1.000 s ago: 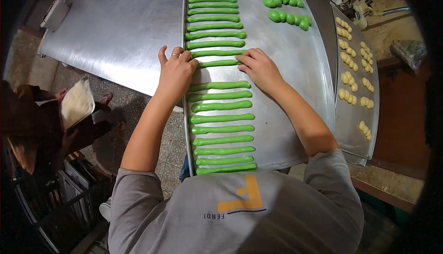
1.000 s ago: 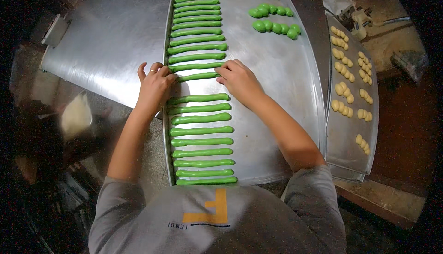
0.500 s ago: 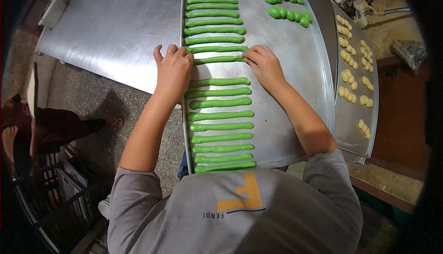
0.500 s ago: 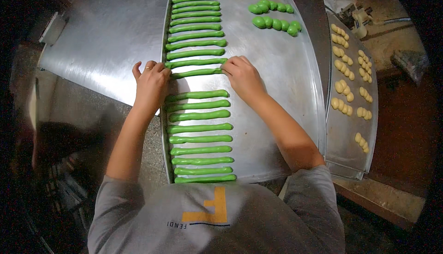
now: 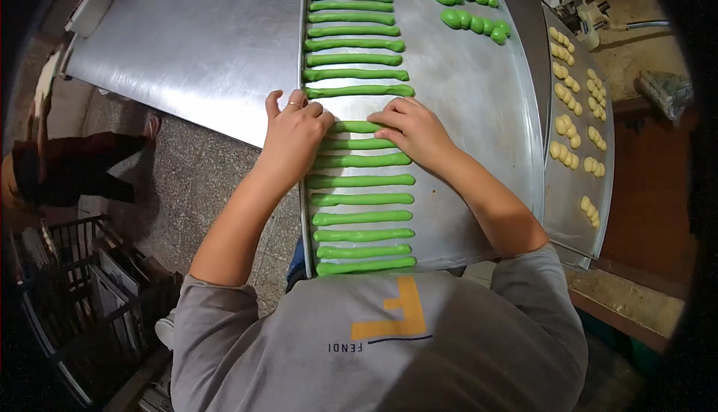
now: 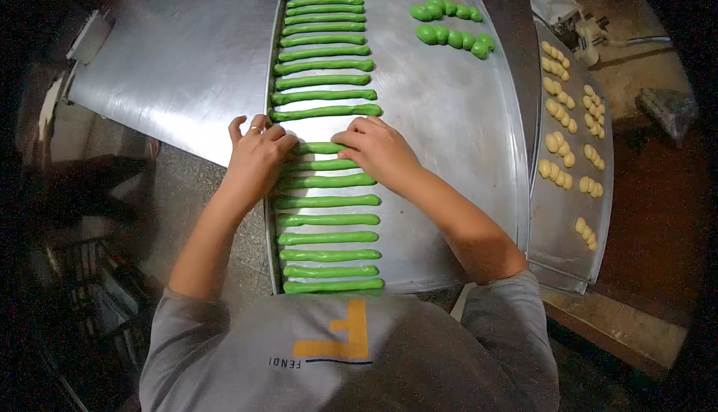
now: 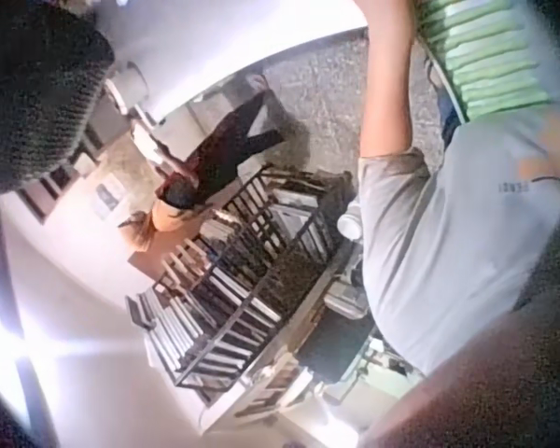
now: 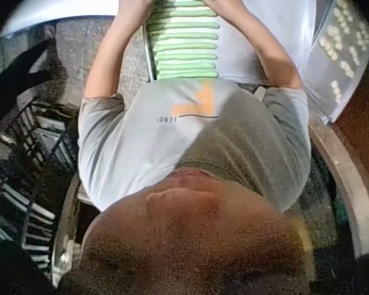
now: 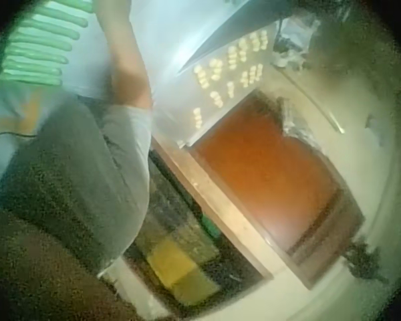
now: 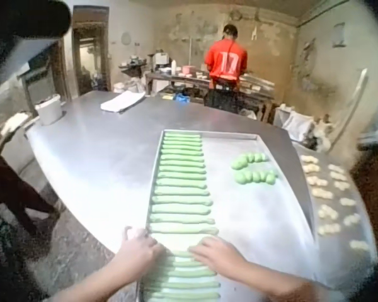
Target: The person rolls pieces of green dough into long strips on a metal table by hand and arranges the strips in rows on a baking tray.
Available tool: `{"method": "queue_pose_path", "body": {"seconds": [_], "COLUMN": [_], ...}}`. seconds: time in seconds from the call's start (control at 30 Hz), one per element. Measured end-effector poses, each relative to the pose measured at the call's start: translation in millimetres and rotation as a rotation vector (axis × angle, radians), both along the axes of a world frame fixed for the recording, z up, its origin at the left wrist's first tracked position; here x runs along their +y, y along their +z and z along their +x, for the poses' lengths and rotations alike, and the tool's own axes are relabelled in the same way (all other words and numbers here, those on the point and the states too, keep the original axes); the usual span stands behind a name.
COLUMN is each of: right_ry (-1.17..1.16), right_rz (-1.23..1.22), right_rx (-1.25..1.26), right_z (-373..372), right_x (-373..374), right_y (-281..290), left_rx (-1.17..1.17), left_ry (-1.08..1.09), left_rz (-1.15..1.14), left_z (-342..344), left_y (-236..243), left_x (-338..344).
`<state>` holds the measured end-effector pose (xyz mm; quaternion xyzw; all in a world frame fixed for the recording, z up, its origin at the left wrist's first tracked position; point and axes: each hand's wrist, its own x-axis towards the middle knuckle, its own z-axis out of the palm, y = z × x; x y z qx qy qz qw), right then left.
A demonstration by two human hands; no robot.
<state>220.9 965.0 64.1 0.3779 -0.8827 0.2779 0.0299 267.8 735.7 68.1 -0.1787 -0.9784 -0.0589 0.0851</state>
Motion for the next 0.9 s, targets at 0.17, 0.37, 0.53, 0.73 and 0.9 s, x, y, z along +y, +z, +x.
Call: {"method": "queue_pose_path", "body": {"seconds": [0.17, 0.37, 0.53, 0.73, 0.9], "right_ry": [0.002, -0.09, -0.062, -0.066, -0.014], "right_rz": [-0.078, -0.118, -0.103, -0.034, -0.009], "right_rx": [-0.087, -0.03, 0.045, 0.212, 0.297], "right_z": [-12, -18, -19, -11, -10], "right_x": [0, 1, 6, 4, 5], "right_y": [4, 16, -9, -1, -9], "left_rx": [0.049, 0.233, 0.163, 0.188, 0.097], "left_ry": [-0.038, 0.025, 0.062, 0.059, 0.133], "left_rz": [0.058, 0.112, 0.057, -0.011, -0.014], "left_z": [-5, -9, -9, -7, -8], "left_y": [-1, 0, -10, -13, -3], "left_x": [-5, -7, -3, -2, 2]}}
